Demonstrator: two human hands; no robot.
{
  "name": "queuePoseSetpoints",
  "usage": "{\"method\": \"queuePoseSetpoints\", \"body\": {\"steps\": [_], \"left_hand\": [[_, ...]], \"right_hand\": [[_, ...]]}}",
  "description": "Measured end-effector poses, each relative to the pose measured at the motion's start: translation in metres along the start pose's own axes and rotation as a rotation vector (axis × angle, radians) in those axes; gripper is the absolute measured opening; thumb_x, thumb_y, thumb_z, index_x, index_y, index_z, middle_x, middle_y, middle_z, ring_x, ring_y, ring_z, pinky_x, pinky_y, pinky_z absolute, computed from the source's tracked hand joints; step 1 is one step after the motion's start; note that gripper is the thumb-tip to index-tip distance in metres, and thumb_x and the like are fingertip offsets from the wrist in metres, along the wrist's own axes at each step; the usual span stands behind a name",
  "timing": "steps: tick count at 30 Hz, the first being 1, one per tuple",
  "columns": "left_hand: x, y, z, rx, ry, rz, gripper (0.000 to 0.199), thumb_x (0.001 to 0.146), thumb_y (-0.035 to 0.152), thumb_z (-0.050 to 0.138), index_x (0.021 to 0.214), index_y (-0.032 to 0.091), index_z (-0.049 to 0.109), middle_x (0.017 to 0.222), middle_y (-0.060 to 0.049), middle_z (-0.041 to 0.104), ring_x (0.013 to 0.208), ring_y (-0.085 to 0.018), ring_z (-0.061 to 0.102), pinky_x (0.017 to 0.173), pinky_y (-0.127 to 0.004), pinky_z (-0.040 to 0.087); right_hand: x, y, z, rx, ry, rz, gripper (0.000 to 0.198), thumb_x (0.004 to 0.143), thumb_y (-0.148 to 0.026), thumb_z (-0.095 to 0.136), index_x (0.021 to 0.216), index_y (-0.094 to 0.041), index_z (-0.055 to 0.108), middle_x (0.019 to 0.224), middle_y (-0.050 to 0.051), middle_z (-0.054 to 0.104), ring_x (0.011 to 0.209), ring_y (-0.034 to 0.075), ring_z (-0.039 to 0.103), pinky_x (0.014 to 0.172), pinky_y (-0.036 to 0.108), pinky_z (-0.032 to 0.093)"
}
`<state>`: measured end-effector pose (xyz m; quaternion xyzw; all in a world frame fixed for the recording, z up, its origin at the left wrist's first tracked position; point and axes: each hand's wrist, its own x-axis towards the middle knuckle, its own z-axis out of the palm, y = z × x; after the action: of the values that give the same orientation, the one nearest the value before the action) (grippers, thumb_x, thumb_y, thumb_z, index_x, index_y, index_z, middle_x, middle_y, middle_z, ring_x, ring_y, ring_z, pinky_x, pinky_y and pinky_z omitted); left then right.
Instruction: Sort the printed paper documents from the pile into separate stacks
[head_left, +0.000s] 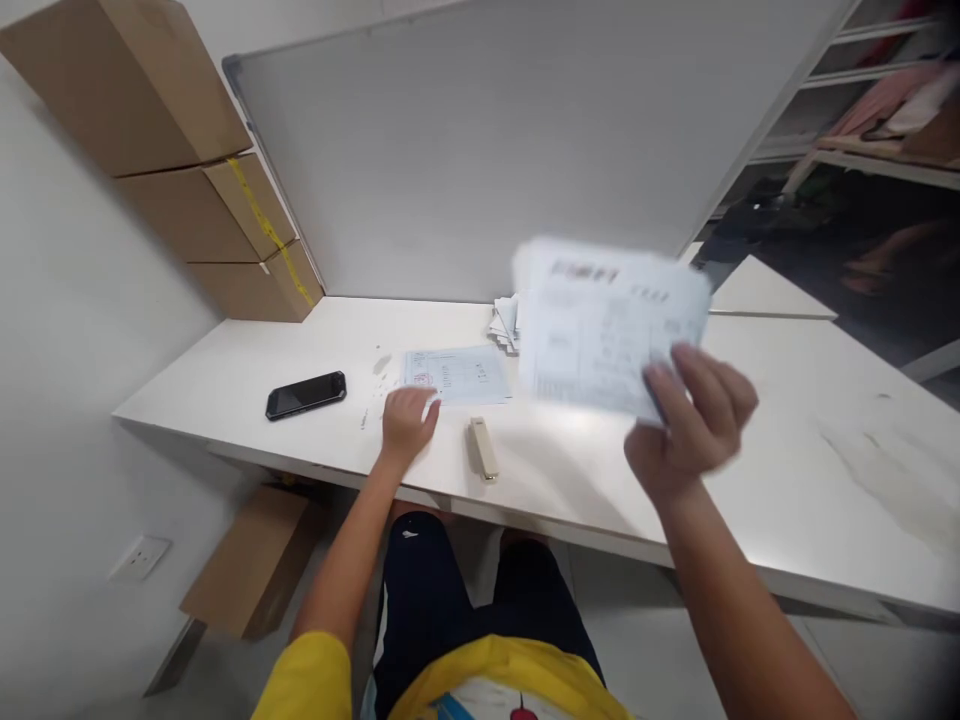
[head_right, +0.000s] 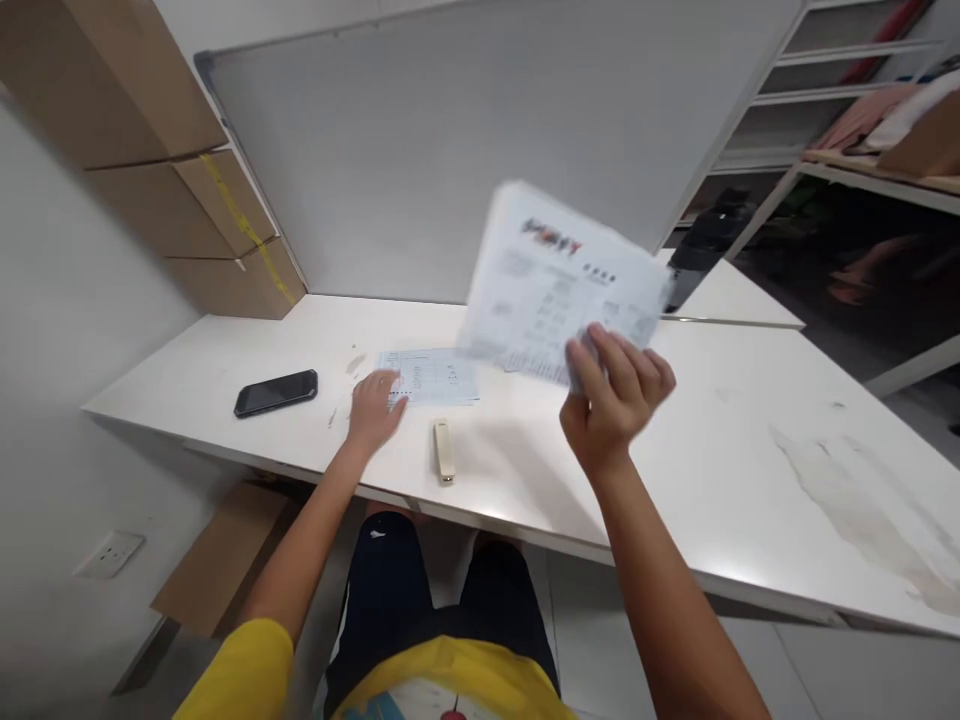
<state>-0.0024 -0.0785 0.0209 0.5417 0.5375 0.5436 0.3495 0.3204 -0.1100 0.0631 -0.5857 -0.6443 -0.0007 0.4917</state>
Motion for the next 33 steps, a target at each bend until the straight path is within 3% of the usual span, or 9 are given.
{"method": "queuePoseSetpoints", "body": {"steps": [2, 4, 8, 12, 16, 20, 27, 30, 33], "left_hand": [[0.039, -0.006, 0.0, 0.359, -0.109, 0.044, 0.076, 0.078, 0.066, 0.063, 0.135, 0.017, 0.055, 0.151, -0.018, 0.044, 0.148, -0.044, 0.02, 0.119, -0.06, 0.01], [0.058, -0.017, 0.0, 0.625, -0.216, 0.072, 0.09, 0.076, 0.07, 0.061, 0.143, 0.013, 0.046, 0.157, -0.019, 0.033, 0.15, -0.044, 0.012, 0.119, -0.059, 0.0], [0.057, -0.036, -0.003, 0.721, -0.279, 0.142, 0.099, 0.072, 0.072, 0.064, 0.149, 0.014, 0.038, 0.159, -0.02, 0.029, 0.15, -0.042, 0.014, 0.12, -0.056, -0.001], [0.054, -0.038, -0.005, 0.606, -0.243, 0.17, 0.091, 0.071, 0.067, 0.069, 0.143, 0.016, 0.048, 0.153, -0.019, 0.041, 0.147, -0.042, 0.025, 0.121, -0.054, 0.001], [0.057, -0.035, -0.004, 0.552, -0.231, 0.24, 0.074, 0.074, 0.058, 0.072, 0.134, 0.019, 0.058, 0.143, -0.016, 0.055, 0.14, -0.039, 0.041, 0.122, -0.051, 0.006], [0.056, -0.031, -0.004, 0.796, -0.291, 0.312, 0.059, 0.084, 0.05, 0.066, 0.133, 0.018, 0.059, 0.138, -0.012, 0.06, 0.132, -0.032, 0.05, 0.12, -0.05, 0.02], [0.055, -0.024, -0.006, 0.941, -0.421, 0.433, 0.065, 0.082, 0.051, 0.07, 0.138, 0.024, 0.054, 0.141, -0.004, 0.058, 0.124, -0.029, 0.05, 0.107, -0.046, 0.041], [0.055, -0.028, -0.006, 0.918, -0.405, 0.444, 0.057, 0.085, 0.048, 0.068, 0.136, 0.024, 0.055, 0.138, -0.004, 0.061, 0.124, -0.028, 0.051, 0.105, -0.045, 0.044], [0.055, -0.032, -0.005, 0.915, -0.386, 0.486, 0.05, 0.087, 0.046, 0.066, 0.131, 0.022, 0.06, 0.133, -0.006, 0.064, 0.122, -0.028, 0.055, 0.103, -0.045, 0.047]], "right_hand": [[0.046, 0.021, 0.021, -0.094, 0.211, -0.068, 0.045, 0.091, -0.024, 0.037, 0.125, -0.019, 0.066, 0.132, 0.015, 0.062, 0.134, 0.039, 0.047, 0.108, 0.068, 0.032], [0.072, 0.043, 0.046, -0.129, 0.258, -0.076, 0.046, 0.086, -0.02, 0.036, 0.117, -0.017, 0.069, 0.122, 0.017, 0.067, 0.125, 0.035, 0.056, 0.105, 0.064, 0.034], [0.078, 0.092, 0.084, -0.185, 0.004, -0.082, 0.043, 0.079, -0.02, 0.039, 0.107, -0.02, 0.071, 0.112, 0.015, 0.072, 0.114, 0.031, 0.062, 0.109, 0.064, 0.026], [0.075, 0.117, 0.095, -0.201, -0.193, -0.181, 0.043, 0.081, -0.023, 0.037, 0.107, -0.02, 0.071, 0.114, 0.012, 0.072, 0.111, 0.028, 0.063, 0.116, 0.062, 0.016], [0.079, 0.12, 0.098, -0.252, -0.206, -0.199, 0.043, 0.087, -0.03, 0.039, 0.118, -0.019, 0.066, 0.124, 0.011, 0.068, 0.126, 0.03, 0.053, 0.117, 0.064, 0.006], [0.08, 0.13, 0.106, -0.317, -0.149, -0.156, 0.041, 0.089, -0.039, 0.044, 0.119, -0.02, 0.065, 0.13, 0.01, 0.065, 0.131, 0.032, 0.048, 0.117, 0.066, 0.004], [0.071, 0.119, 0.105, -0.268, -0.079, -0.164, 0.038, 0.092, -0.035, 0.043, 0.122, -0.023, 0.064, 0.135, 0.01, 0.061, 0.132, 0.035, 0.047, 0.116, 0.07, 0.008], [0.063, 0.092, 0.106, -0.146, -0.17, -0.251, 0.038, 0.091, -0.041, 0.048, 0.123, -0.026, 0.064, 0.133, 0.008, 0.063, 0.132, 0.035, 0.048, 0.117, 0.068, 0.015], [0.051, 0.068, 0.119, 0.012, -0.434, -0.347, 0.048, 0.086, -0.052, 0.058, 0.128, -0.029, 0.063, 0.135, 0.007, 0.062, 0.131, 0.036, 0.051, 0.114, 0.06, 0.031]]}}
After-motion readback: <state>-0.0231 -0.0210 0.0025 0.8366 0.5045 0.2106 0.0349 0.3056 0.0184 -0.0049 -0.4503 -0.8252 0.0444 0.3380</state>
